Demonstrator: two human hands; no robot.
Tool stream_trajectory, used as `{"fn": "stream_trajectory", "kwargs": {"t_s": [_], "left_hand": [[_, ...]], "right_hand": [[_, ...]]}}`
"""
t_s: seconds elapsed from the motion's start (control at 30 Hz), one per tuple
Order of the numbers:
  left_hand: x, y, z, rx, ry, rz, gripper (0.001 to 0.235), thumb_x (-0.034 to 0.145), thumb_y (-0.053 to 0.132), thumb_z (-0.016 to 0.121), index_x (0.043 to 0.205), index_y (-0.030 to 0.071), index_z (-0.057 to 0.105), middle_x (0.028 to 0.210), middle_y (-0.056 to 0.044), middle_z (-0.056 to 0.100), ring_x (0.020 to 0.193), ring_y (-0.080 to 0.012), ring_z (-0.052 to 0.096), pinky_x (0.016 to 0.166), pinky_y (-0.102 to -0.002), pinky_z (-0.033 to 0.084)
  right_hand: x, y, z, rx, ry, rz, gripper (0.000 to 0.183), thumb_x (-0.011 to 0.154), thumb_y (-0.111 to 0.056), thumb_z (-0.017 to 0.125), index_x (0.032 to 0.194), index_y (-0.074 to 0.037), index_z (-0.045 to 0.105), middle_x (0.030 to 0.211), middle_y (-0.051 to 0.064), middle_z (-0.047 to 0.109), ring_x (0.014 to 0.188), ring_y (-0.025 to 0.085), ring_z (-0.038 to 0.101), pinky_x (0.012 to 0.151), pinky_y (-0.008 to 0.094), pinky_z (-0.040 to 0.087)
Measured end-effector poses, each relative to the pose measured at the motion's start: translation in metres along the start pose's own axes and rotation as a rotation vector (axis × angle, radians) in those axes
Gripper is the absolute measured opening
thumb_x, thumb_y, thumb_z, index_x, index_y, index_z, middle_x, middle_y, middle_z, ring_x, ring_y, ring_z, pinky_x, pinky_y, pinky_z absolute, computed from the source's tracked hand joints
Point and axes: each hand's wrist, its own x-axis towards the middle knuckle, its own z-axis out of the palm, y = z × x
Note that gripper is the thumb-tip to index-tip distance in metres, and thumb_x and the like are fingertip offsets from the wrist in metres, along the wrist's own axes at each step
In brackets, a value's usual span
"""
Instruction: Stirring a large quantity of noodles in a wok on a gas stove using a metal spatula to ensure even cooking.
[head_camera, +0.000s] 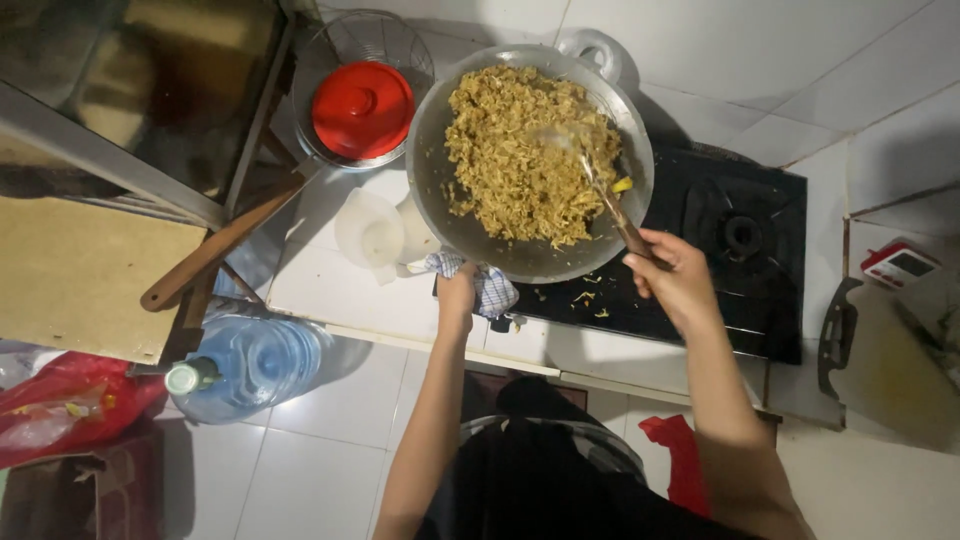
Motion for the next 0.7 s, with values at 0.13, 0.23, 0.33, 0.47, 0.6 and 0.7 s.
{"fn": "stream_trajectory", "kwargs": {"t_s": [0.13,0.23,0.33,0.47,0.6,0.7], "left_hand": [[-0.001,0.006,-0.002,0.023,-0.019,0.000,0.079,0.073,0.019,0.066,0.143,-0.010,0.045,0.139,-0.031,0.050,0.139,-0.0440,0.042,0.113,-0.055,0.033],[-0.007,0.007,-0.005,0.029,-0.021,0.008,0.076,0.073,0.018,0.064,0.141,-0.010,0.047,0.138,-0.031,0.052,0.138,-0.0438,0.043,0.112,-0.056,0.034],[0.006,-0.010,-0.006,0.035,-0.021,0.013,0.076,0.073,0.019,0.066,0.141,-0.011,0.048,0.137,-0.031,0.053,0.137,-0.0444,0.044,0.111,-0.057,0.035],[0.003,-0.006,-0.005,0.033,-0.023,0.010,0.075,0.072,0.020,0.066,0.140,-0.009,0.050,0.135,-0.030,0.055,0.135,-0.0420,0.047,0.110,-0.056,0.036],[0.000,0.001,-0.008,0.047,-0.044,0.026,0.076,0.074,0.020,0.065,0.142,-0.010,0.047,0.136,-0.031,0.054,0.135,-0.0445,0.046,0.110,-0.057,0.036],[0.000,-0.003,-0.009,0.048,-0.042,0.023,0.076,0.074,0.019,0.065,0.142,-0.012,0.046,0.136,-0.033,0.054,0.137,-0.0454,0.045,0.110,-0.057,0.036]], "right_hand": [[0.024,-0.029,0.042,-0.049,0.040,-0.016,0.046,0.093,0.000,0.072,0.133,0.011,0.055,0.095,0.025,0.069,0.058,0.017,0.060,0.044,0.029,0.057],[0.052,-0.044,0.079,-0.264,0.044,-0.131,0.039,0.100,-0.003,0.063,0.138,0.000,0.057,0.091,0.021,0.071,0.053,0.019,0.061,0.040,0.030,0.056],[0.068,-0.059,0.115,-0.577,0.041,-0.117,0.049,0.107,-0.028,0.058,0.149,-0.005,0.049,0.128,0.025,0.065,0.122,0.041,0.062,0.110,0.054,0.040],[0.063,-0.055,0.150,-0.637,-0.022,-0.034,0.042,0.104,-0.025,0.055,0.142,-0.006,0.055,0.131,0.024,0.064,0.125,0.043,0.059,0.104,0.057,0.047],[0.046,-0.007,0.131,-0.568,-0.173,-0.237,0.037,0.102,-0.018,0.062,0.136,-0.002,0.062,0.116,0.025,0.070,0.110,0.046,0.066,0.092,0.055,0.055],[0.008,0.010,0.097,-0.646,-0.219,-0.280,0.038,0.100,-0.024,0.064,0.135,-0.009,0.065,0.112,0.021,0.073,0.105,0.043,0.068,0.087,0.053,0.058]]}}
